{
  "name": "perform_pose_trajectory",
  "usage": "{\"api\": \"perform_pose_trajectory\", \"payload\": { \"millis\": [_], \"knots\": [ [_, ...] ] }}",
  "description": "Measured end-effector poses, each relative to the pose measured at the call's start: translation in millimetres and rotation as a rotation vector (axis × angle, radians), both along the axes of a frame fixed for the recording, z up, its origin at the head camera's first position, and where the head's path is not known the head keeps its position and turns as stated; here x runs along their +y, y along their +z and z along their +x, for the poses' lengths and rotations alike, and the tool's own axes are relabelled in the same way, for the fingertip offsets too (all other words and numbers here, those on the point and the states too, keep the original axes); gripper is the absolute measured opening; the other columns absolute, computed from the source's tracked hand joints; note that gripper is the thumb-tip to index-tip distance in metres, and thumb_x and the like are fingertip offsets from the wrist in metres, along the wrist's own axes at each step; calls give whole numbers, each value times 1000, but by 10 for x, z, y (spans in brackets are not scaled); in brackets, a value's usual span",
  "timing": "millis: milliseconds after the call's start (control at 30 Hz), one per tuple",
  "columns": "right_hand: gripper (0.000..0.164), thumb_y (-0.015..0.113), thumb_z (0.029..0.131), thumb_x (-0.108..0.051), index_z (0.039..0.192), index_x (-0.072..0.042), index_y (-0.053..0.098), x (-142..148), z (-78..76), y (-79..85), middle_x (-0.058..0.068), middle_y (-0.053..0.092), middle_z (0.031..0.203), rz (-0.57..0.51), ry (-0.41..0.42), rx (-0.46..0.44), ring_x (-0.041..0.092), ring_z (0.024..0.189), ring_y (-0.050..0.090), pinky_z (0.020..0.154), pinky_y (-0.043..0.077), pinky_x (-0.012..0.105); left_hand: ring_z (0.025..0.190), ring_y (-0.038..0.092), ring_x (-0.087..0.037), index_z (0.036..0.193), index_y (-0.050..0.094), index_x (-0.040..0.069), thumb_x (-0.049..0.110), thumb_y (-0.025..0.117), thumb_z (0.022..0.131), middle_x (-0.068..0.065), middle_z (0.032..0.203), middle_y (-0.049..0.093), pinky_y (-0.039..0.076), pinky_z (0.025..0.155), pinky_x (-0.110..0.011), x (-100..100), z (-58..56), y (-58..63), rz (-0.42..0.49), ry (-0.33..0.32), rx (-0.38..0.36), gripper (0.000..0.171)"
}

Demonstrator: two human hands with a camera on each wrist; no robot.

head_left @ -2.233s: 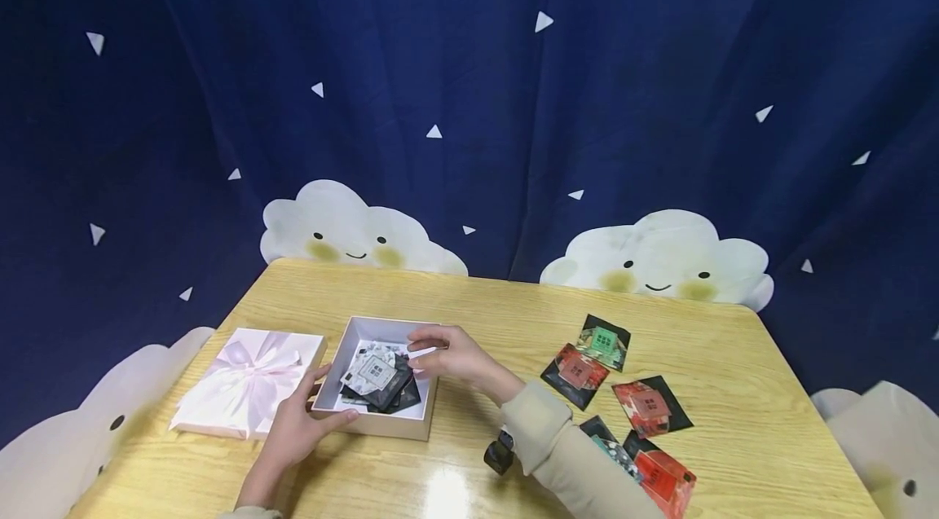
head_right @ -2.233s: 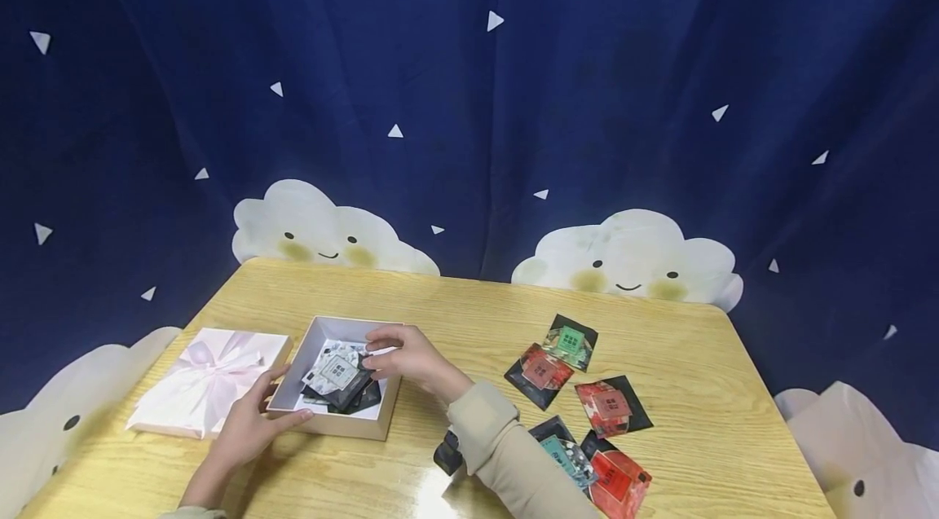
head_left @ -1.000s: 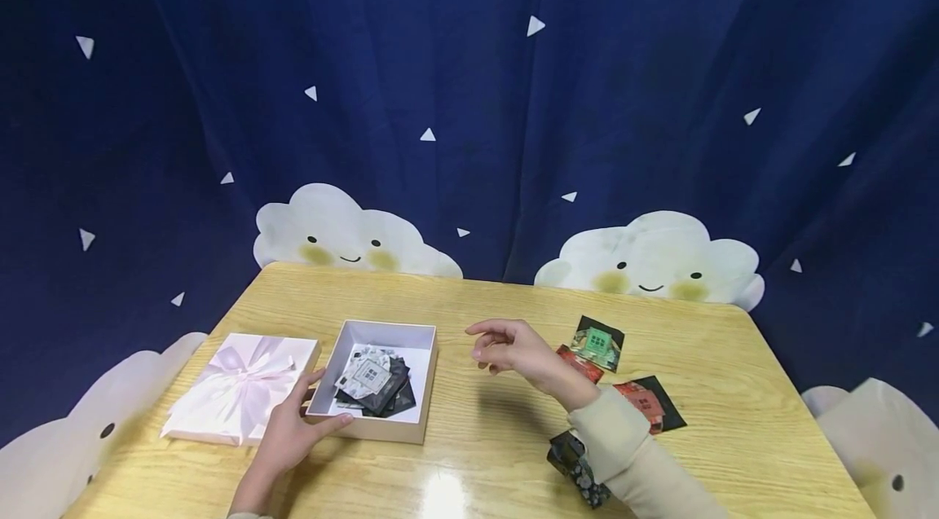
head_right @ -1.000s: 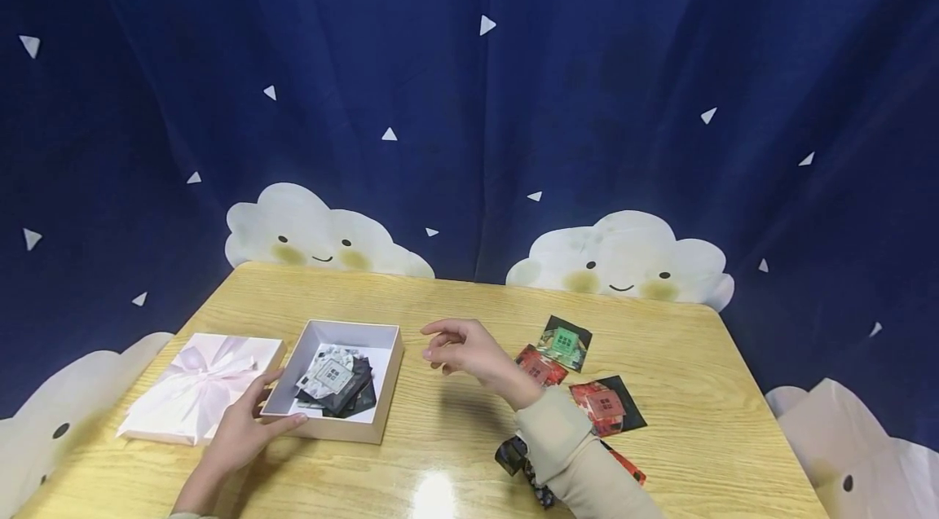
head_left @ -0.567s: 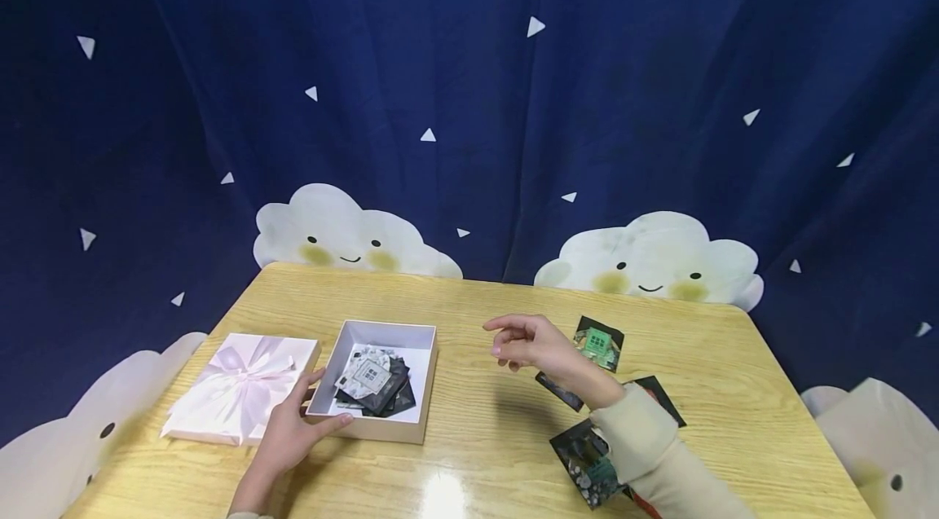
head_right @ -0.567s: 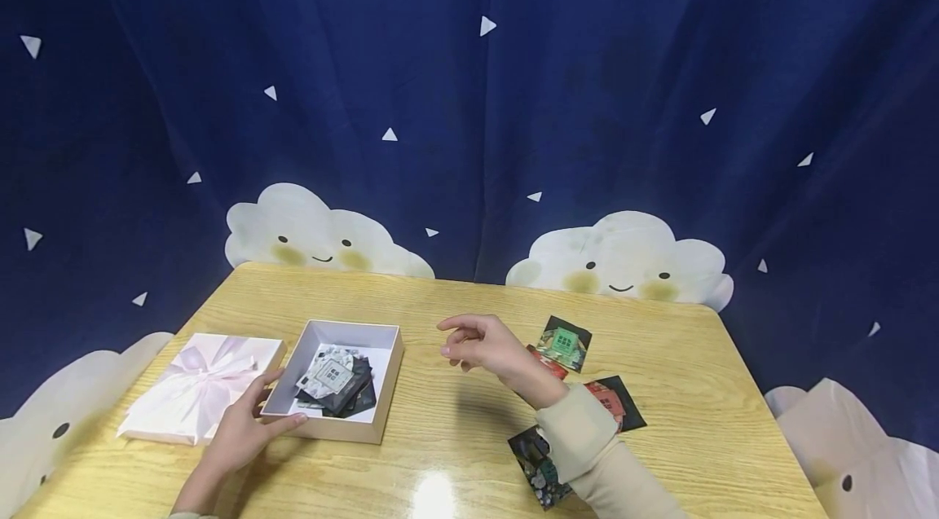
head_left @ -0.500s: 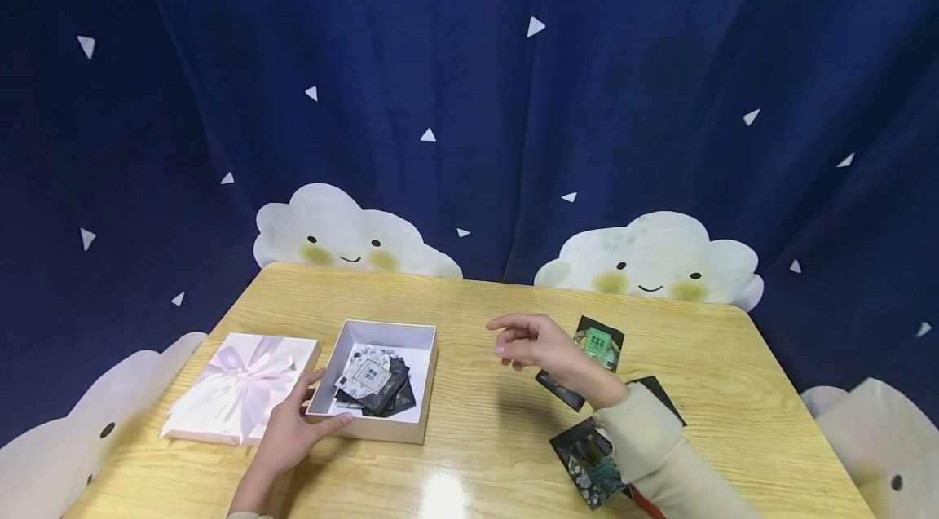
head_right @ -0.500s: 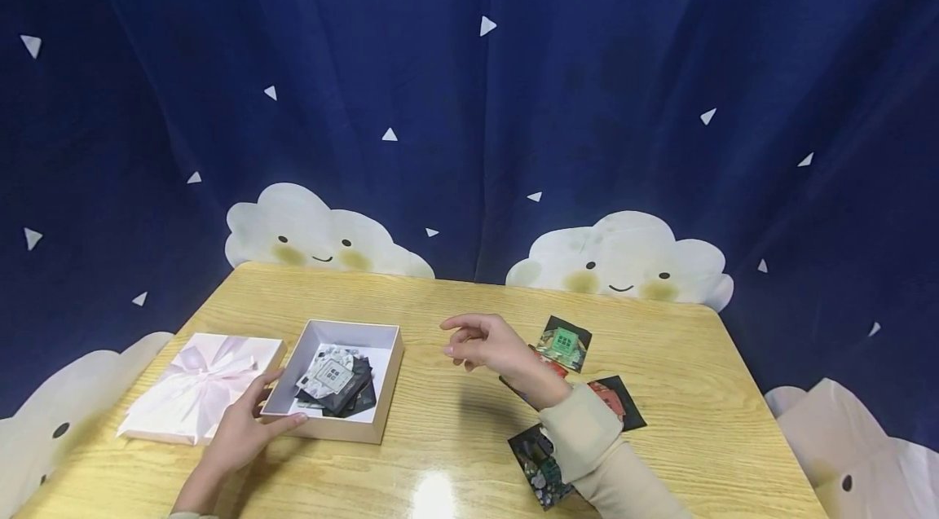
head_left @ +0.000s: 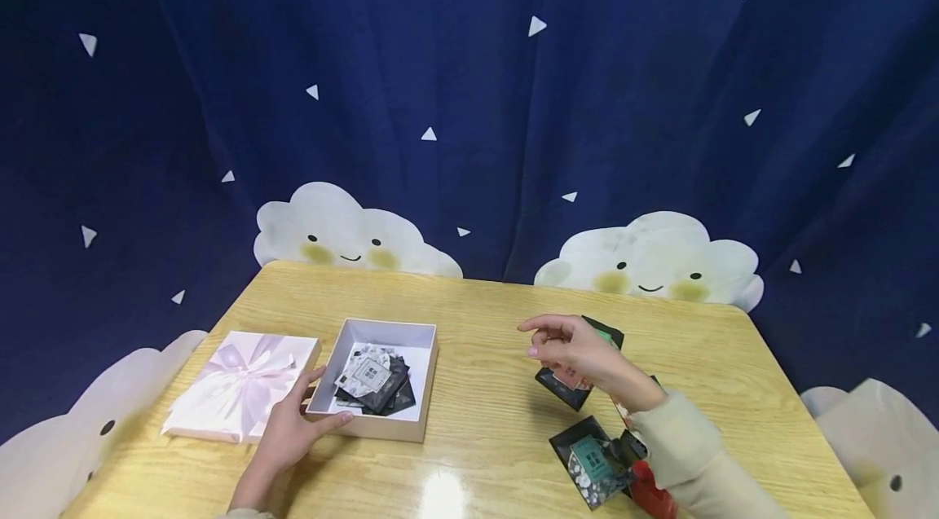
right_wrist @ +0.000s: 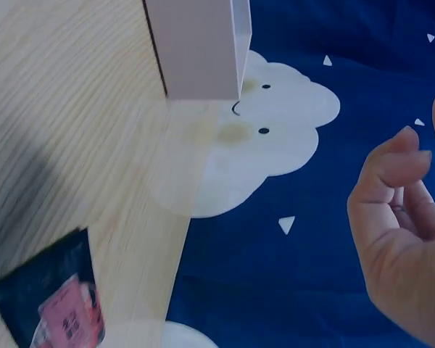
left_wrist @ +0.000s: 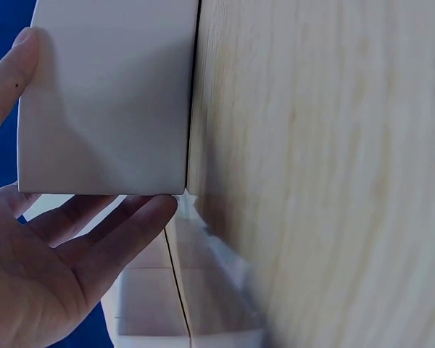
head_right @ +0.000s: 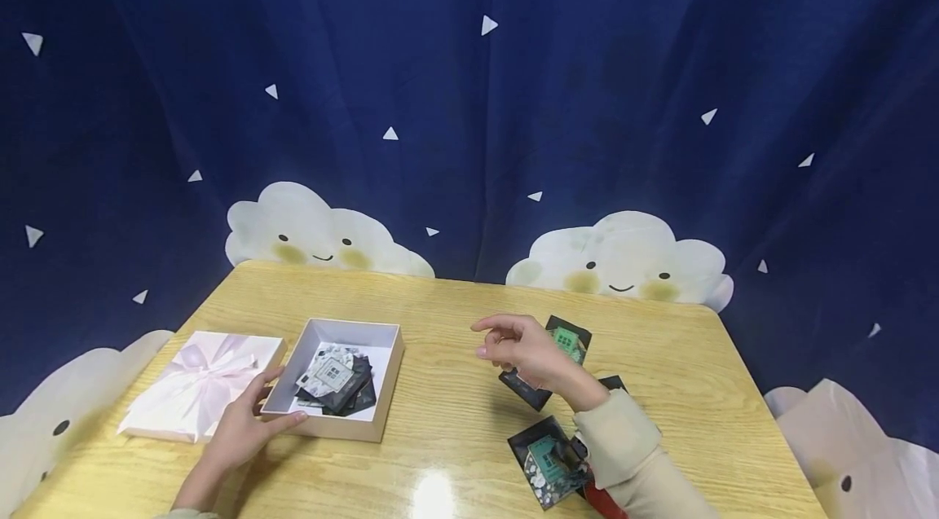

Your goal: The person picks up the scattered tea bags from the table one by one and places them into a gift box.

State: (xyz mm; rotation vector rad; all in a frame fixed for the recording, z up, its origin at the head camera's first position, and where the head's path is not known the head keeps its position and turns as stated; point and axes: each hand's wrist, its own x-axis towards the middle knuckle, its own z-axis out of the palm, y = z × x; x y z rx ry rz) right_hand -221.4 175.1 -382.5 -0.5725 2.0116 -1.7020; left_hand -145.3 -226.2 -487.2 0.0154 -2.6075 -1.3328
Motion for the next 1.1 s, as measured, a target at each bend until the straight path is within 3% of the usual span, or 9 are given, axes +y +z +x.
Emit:
{"api": "perform_pose_trajectory", "payload": {
  "millis": [267,600,1100],
  "knots": [
    [49,63,85,-11,126,9,45,231,5,-39,7,53,82,75,-44,61,13,60,49,53,44,27,94,58,-36,127,44,-2,19,82,65,-29,107,58,47,71,-36,3,7,-5,4,-7,1,76],
    [47,64,83,-5,123,11,46,529,-56,-156,6,43,81,98,-36,102,8,57,34,52,34,23,90,59,-36,126,44,-1,18,83,65,-29,105,59,47,72,-36,-14,0,-23,4,-6,7,75],
    [48,65,83,-8,123,10,47,999,-133,-423,10,44,86,203,-55,110,7,58,38,52,39,27,88,60,-35,125,46,0,18,83,64,-27,103,60,47,69,-33,-7,3,-23,2,-3,24,74]
  ]
}}
